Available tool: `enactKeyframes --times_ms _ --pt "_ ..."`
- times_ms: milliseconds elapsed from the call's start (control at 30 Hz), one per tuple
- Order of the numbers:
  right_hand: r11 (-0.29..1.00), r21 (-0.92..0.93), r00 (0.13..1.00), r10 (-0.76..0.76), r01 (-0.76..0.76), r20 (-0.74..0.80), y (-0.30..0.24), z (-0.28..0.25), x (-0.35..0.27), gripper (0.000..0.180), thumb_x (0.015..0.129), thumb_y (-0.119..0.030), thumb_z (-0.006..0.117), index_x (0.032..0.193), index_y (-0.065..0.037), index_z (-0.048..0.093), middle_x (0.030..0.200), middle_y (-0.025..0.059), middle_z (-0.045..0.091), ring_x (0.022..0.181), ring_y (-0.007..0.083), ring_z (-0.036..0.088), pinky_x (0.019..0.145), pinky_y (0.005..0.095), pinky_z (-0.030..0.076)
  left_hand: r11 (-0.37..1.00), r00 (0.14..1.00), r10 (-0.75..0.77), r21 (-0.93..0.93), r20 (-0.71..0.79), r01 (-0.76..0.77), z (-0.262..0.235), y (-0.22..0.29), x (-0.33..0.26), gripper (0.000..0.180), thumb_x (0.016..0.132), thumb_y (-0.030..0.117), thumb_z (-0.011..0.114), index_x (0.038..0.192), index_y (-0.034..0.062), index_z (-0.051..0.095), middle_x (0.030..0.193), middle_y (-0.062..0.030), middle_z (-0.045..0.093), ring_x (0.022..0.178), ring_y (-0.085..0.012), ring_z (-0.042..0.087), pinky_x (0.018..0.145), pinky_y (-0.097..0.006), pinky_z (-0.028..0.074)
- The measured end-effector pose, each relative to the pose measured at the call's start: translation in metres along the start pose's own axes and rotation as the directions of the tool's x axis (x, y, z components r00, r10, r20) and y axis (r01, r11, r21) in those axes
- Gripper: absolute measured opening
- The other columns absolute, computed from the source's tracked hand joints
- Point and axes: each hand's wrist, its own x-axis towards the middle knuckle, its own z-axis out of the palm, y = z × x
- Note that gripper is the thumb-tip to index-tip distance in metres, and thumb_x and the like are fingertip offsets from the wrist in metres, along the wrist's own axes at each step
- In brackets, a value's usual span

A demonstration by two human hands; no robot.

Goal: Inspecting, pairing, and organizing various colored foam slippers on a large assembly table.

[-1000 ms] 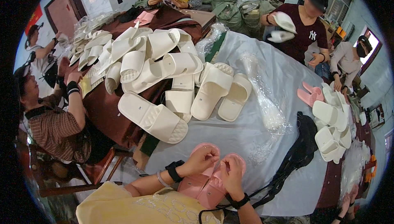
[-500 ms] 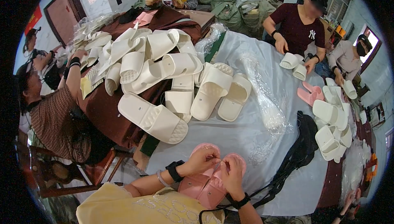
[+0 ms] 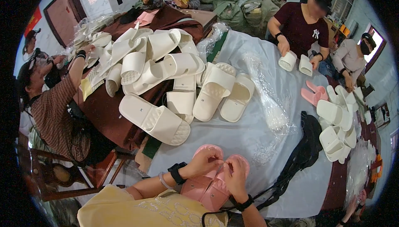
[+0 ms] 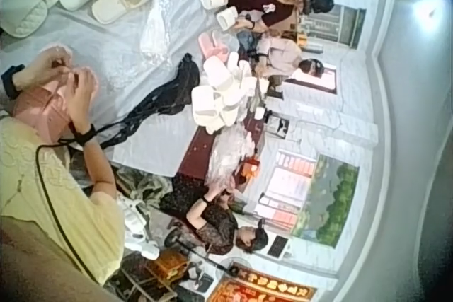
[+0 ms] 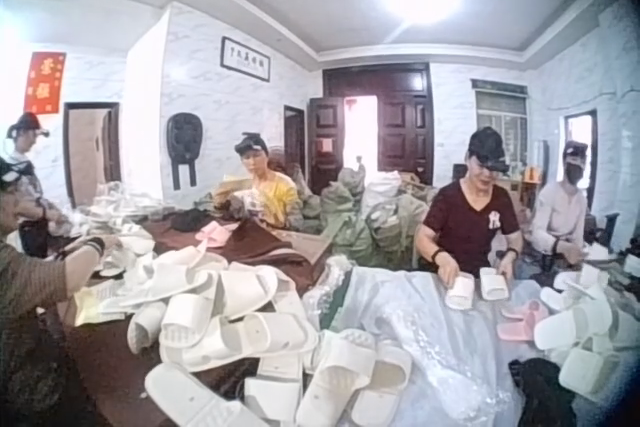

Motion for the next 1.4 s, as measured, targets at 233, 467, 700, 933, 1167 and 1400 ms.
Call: enactKeyframes --times_ms 233,467,700,933,1167,1400 --pt "0.999 0.033 1.000 -0.021 0.021 -0.008 0.0077 0.0038 0.0005 0.007 0.079 -0.004 0.056 0.085 -0.002 0.052 0.085 0.0103 0.055 0.082 0.0259 0.050 0.077 0.0350 0.040 0.993 0.992 0.018 -0.112 -0.127 -0.033 0.0016 0.0056 -0.0019 0.013 0.082 0.009 0.063 0.088 -0.0005 0.057 0.079 -0.0062 0.058 0.072 -0.0120 0.054 0.065 -0.026 0.046" --pt "0.999 0.019 0.999 -0.036 0.036 -0.019 0.0048 0.0025 0.0012 0.006 0.079 -0.004 0.056 0.084 -0.002 0.053 0.082 0.0098 0.054 0.079 0.0257 0.050 0.075 0.0350 0.039 0.994 0.997 0.073 0.086 -0.035 -0.070 -0.0014 0.0019 0.0006 0.014 0.082 0.009 0.063 0.090 -0.0002 0.058 0.080 -0.0066 0.058 0.072 -0.0129 0.055 0.065 -0.026 0.046" --pt "0.997 0.035 0.997 -0.072 0.073 -0.017 0.0045 0.0025 0.0031 0.007 0.080 -0.005 0.056 0.080 -0.002 0.050 0.079 0.0110 0.050 0.076 0.0278 0.047 0.070 0.0370 0.038 0.991 0.990 0.022 -0.127 -0.142 -0.040 0.0021 -0.0001 -0.0014 0.015 0.082 0.007 0.062 0.094 -0.0004 0.056 0.083 -0.0063 0.058 0.074 -0.0124 0.055 0.067 -0.026 0.047" --pt "1.000 0.023 1.000 -0.020 0.020 -0.005 0.0031 0.0018 0.0014 0.006 0.080 -0.005 0.056 0.084 -0.002 0.052 0.082 0.0105 0.054 0.080 0.0269 0.050 0.077 0.0354 0.039 0.999 0.998 0.036 -0.027 -0.045 -0.038 -0.0005 0.0014 -0.0003 0.013 0.082 0.007 0.061 0.092 -0.0004 0.057 0.081 -0.0054 0.056 0.075 -0.0107 0.054 0.068 -0.025 0.046" --pt "0.999 0.030 0.999 -0.042 0.042 -0.011 0.0053 0.0034 0.0020 0.008 0.079 -0.006 0.058 0.082 -0.002 0.051 0.082 0.0113 0.051 0.080 0.0286 0.048 0.073 0.0374 0.038 0.990 0.994 -0.001 -0.140 -0.108 -0.015 0.0014 0.0036 -0.0017 0.013 0.082 0.009 0.062 0.089 -0.0001 0.057 0.081 -0.0057 0.056 0.074 -0.0111 0.053 0.067 -0.026 0.046" --pt "0.998 -0.005 0.998 -0.059 0.059 -0.032 0.0066 0.0032 0.0019 0.005 0.079 -0.005 0.056 0.082 -0.002 0.052 0.083 0.0106 0.055 0.080 0.0272 0.050 0.075 0.0356 0.040 0.996 0.999 0.050 0.070 -0.007 -0.049 -0.0011 0.0020 0.0006 0.013 0.082 0.010 0.062 0.090 0.0006 0.057 0.081 -0.0067 0.056 0.074 -0.0124 0.054 0.066 -0.026 0.045"
